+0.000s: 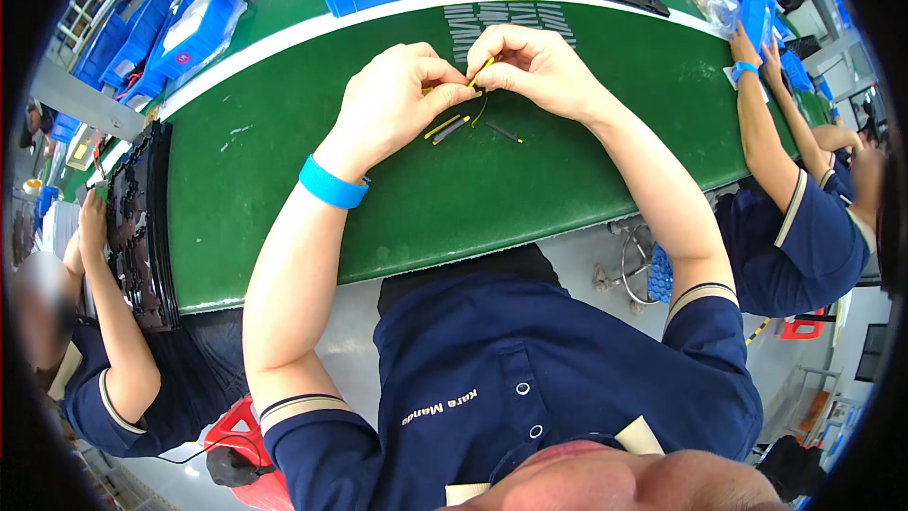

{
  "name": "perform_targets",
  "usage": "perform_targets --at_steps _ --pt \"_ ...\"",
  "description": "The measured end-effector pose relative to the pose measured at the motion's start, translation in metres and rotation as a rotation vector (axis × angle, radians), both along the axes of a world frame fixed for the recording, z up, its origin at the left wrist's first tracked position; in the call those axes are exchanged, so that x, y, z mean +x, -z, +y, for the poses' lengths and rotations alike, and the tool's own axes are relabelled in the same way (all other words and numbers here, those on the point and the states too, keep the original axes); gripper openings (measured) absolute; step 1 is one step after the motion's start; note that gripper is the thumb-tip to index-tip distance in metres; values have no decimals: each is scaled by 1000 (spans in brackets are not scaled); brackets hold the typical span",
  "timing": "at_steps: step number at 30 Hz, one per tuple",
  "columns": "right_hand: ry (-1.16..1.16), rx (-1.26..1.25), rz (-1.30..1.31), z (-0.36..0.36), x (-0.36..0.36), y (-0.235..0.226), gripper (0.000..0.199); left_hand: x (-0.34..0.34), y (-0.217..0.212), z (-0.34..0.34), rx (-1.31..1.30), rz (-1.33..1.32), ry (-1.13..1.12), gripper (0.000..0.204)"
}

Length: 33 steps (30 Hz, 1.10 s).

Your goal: Sorting and assembling small electronic components on a production line.

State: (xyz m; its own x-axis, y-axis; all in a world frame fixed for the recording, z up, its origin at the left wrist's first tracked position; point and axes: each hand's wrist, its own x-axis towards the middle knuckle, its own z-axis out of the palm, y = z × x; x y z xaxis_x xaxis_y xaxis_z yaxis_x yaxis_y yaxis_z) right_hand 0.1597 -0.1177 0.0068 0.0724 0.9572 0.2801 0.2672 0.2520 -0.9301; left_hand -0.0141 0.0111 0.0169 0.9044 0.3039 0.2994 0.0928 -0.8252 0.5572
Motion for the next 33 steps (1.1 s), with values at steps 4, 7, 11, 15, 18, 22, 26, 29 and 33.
perform_targets --at_steps 4,7,11,15,18,22,26,29,33 --pt "95 -66 48 -4 0 -5 5 1 -2 3 37 31 -45 16" --pt "137 -82 -92 -3 0 -5 7 -1 0 6 -72 -15 -61 16" --pt "133 0 -323 -3 0 -6 10 0 1 5 -138 -86 -43 14" --pt "158 -72 -227 -4 3 -4 10 1 -1 3 -153 -95 -20 13" --pt "151 -88 -234 -4 4 -3 10 2 2 3 -154 -113 -13 11" --pt "135 -10 -243 -2 5 0 7 2 3 3 -152 -110 -27 9" --pt "65 128 -184 -3 -1 1 5 1 2 1 -141 -142 -17 9" --pt "69 175 35 -2 0 -2 3 -1 0 1 -116 -150 -53 8" --pt "321 82 -42 -1 39 -5 7 -3 -3 11 43 -160 -160 8"
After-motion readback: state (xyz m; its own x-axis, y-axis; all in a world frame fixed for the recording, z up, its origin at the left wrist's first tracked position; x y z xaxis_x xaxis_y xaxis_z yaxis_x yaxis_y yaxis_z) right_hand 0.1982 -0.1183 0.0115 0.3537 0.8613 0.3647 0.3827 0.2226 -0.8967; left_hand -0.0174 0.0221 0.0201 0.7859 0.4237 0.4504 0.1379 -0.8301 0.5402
